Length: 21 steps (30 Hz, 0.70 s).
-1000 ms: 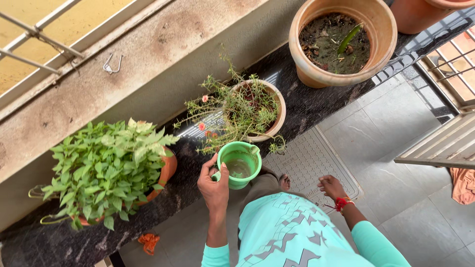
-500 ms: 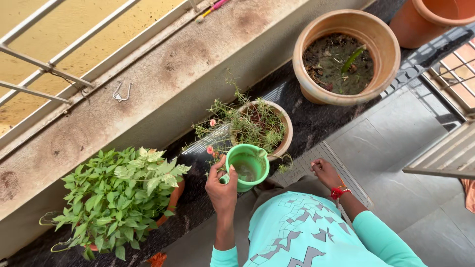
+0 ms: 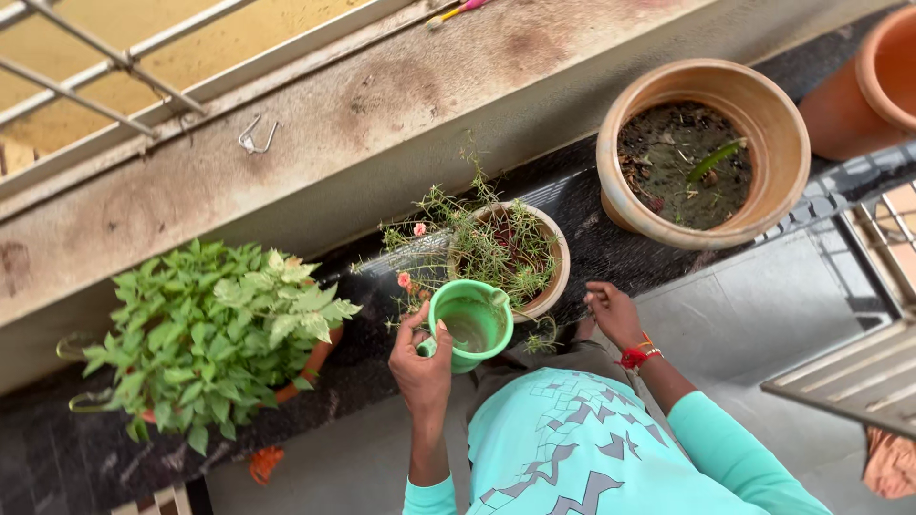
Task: The person waters several potted plants on a balcony ledge using a small green watering can. They pour water into a lush green leafy plant, a flowering plant with pink blossoms, and a large terracotta pot containing soil and a small sprout. The person refills the watering can from a larger terracotta water reservoir during the process.
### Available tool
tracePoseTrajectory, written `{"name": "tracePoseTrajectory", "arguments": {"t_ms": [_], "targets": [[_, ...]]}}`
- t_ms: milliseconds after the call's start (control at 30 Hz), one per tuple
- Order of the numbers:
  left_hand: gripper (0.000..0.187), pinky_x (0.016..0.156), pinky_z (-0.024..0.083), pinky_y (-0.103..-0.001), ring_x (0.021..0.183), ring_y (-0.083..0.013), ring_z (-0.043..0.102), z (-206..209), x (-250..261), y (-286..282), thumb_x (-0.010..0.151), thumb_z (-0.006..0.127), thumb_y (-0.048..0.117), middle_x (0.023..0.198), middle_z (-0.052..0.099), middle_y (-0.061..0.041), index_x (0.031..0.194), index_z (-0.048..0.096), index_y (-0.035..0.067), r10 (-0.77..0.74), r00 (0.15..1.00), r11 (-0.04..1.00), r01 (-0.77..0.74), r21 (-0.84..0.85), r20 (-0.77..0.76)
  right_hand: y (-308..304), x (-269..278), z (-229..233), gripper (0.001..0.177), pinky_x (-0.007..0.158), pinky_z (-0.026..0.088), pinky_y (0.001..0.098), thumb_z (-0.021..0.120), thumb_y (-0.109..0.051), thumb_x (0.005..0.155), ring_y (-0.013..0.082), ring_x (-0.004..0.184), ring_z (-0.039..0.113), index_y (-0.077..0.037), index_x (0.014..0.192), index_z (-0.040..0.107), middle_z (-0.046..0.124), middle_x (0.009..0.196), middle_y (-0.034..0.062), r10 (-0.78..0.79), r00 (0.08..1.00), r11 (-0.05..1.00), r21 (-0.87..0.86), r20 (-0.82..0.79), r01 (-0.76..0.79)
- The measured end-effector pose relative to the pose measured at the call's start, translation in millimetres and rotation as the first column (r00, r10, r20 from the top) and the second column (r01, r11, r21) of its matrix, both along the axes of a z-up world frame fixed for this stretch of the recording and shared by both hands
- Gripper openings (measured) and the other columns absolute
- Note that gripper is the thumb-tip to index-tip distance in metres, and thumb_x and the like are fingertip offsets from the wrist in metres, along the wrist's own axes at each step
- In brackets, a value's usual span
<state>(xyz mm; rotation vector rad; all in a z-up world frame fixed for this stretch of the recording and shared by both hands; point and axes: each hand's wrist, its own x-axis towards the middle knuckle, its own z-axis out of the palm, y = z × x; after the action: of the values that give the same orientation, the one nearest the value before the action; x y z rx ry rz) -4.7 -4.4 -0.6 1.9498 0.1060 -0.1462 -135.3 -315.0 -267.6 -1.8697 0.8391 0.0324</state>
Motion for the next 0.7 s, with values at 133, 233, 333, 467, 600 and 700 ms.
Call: {"name": "tracePoseTrajectory", "arguments": {"t_ms": [133,233,333,467,600,700], "targets": [[0.041,0.068,0.056,-0.026,0.081,-0.0104,0.074,-0.8,-8.1,-13.0,0.088,0.070,0.008,0.093,0.081,-0.013,0.128,0.068,0.003,0.089,0.996,0.996,-0.089,-0.021,0.003,-21.7,25.2,2.1,0.038,0.071,0.054,0.0287,0.050,-0.015,0.104,0.0096,0.077,0.065,-0.007,0.138,0.062,0.077,0.098,0.0047,0.034,0.999,0.996,0.080,0.042,-0.038],[0.040,0.070,0.058,-0.027,0.086,-0.0123,0.075,-5.6,-14.5,-20.4,0.088,0.071,0.008,0.100,0.080,-0.015,0.127,0.068,0.001,0.105,0.992,0.994,-0.107,0.032,0.065,-31.2,39.7,9.2,0.042,0.069,0.053,0.0281,0.048,-0.021,0.104,0.0087,0.076,0.062,-0.009,0.145,0.056,0.076,0.097,0.0026,0.052,0.998,0.992,0.110,0.042,-0.056],[0.039,0.073,0.060,-0.029,0.093,-0.0156,0.077,-8.6,-16.5,-26.8,0.088,0.071,0.007,0.111,0.078,-0.016,0.126,0.067,0.000,0.097,0.983,0.993,-0.107,0.055,0.153,-34.7,49.4,20.2,0.041,0.072,0.052,0.0272,0.047,-0.033,0.112,0.0089,0.080,0.063,-0.001,0.128,0.068,0.075,0.094,0.0053,0.120,0.992,0.988,0.099,-0.046,-0.115],[0.041,0.069,0.059,-0.031,0.089,-0.0190,0.078,-3.9,-19.1,-31.3,0.087,0.070,0.009,0.099,0.080,-0.016,0.128,0.068,0.002,0.160,0.986,0.982,-0.164,0.095,0.056,-25.9,60.6,32.3,0.046,0.066,0.051,0.0258,0.050,-0.036,0.107,0.0080,0.077,0.061,-0.007,0.141,0.056,0.072,0.094,0.0008,0.151,0.988,0.961,0.236,-0.013,-0.144],[0.043,0.069,0.060,-0.031,0.091,-0.0189,0.079,0.4,-17.4,-33.4,0.088,0.070,0.011,0.099,0.080,-0.015,0.130,0.067,0.003,0.189,0.982,0.971,-0.191,0.142,0.032,-19.7,72.9,33.4,0.046,0.063,0.052,0.0277,0.056,-0.035,0.102,0.0088,0.077,0.065,-0.006,0.137,0.056,0.070,0.091,0.0019,0.230,0.972,0.947,0.240,-0.042,-0.213],[0.043,0.070,0.060,-0.032,0.094,-0.0196,0.079,0.8,-16.2,-31.7,0.089,0.070,0.012,0.098,0.080,-0.016,0.131,0.066,0.003,0.167,0.981,0.971,-0.181,0.155,0.097,-21.4,74.0,32.6,0.045,0.063,0.054,0.0274,0.058,-0.036,0.102,0.0089,0.077,0.066,-0.005,0.135,0.056,0.070,0.090,0.0009,0.255,0.964,0.948,0.215,-0.079,-0.234]]}}
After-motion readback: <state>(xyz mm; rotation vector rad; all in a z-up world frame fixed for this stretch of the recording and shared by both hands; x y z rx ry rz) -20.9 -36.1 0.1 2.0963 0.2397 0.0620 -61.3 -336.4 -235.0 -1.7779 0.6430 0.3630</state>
